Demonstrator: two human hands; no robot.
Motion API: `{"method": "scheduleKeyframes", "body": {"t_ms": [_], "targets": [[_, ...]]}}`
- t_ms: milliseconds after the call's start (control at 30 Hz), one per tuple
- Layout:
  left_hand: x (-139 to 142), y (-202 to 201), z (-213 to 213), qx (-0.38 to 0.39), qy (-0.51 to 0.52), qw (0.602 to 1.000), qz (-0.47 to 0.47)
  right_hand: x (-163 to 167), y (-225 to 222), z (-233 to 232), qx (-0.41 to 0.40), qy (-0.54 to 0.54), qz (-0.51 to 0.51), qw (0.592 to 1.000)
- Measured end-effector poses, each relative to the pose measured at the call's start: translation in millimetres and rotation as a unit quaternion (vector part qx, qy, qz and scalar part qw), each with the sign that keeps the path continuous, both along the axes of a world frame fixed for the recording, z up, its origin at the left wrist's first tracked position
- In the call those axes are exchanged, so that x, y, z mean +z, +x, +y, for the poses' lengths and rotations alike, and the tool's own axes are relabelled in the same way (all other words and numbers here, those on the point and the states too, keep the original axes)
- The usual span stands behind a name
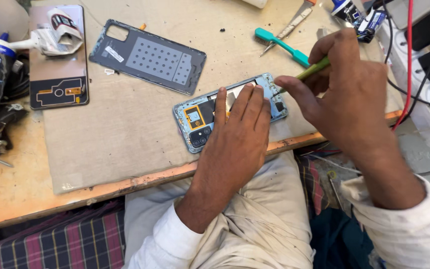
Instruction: The person reassembles a disassembled smartphone by placing the back cover onto the chassis, applying adhesive around the edges, and wiping the exterior with a cloth. The person uses a screwdriver to adjust internal components and applies glue from a tube before closing the device.
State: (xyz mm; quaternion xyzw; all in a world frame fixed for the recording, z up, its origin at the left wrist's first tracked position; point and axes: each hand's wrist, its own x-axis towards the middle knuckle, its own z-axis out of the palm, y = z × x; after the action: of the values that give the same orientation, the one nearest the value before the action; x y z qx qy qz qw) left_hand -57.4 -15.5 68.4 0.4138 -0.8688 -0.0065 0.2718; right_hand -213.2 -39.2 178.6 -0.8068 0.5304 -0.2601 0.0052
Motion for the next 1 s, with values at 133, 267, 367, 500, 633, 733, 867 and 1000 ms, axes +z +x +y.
{"method": "scheduleKeyframes", "body": {"t_ms": [133,267,367,500,633,733,867,1000], "targets": [[0,3,-2,0.008,-0.004,1.0,-0.021,-5,-4,-3,0.117,-0.015,0.009,0.993],[2,4,-3,0.001,0.0,1.0,-0.008,-31,-15,-8,-0.087,0.037,0.016,0.995],[2,5,-3,0.012,-0.02,1.0,-0.017,-40,-26,-11,-0.018,-0.016,0.017,1.0],[1,5,-5,0.007,0.005,1.0,-0.016,-44,-32,-11,0.005,-0.04,0.011,0.999],[1,5,-6,0.008,-0.008,1.0,-0.017,-50,-36,-10,-0.051,-0.02,0.016,0.998],[1,6,-5,0.011,-0.012,1.0,-0.025,-56,-39,-8,-0.001,-0.035,0.027,0.999],[2,6,-4,0.0,-0.001,1.0,-0.017,-55,-36,-6,-0.001,-0.037,0.008,0.999],[2,7,-3,0.017,-0.021,0.999,-0.021,-48,-23,-4,-0.047,-0.009,-0.035,0.998]]}}
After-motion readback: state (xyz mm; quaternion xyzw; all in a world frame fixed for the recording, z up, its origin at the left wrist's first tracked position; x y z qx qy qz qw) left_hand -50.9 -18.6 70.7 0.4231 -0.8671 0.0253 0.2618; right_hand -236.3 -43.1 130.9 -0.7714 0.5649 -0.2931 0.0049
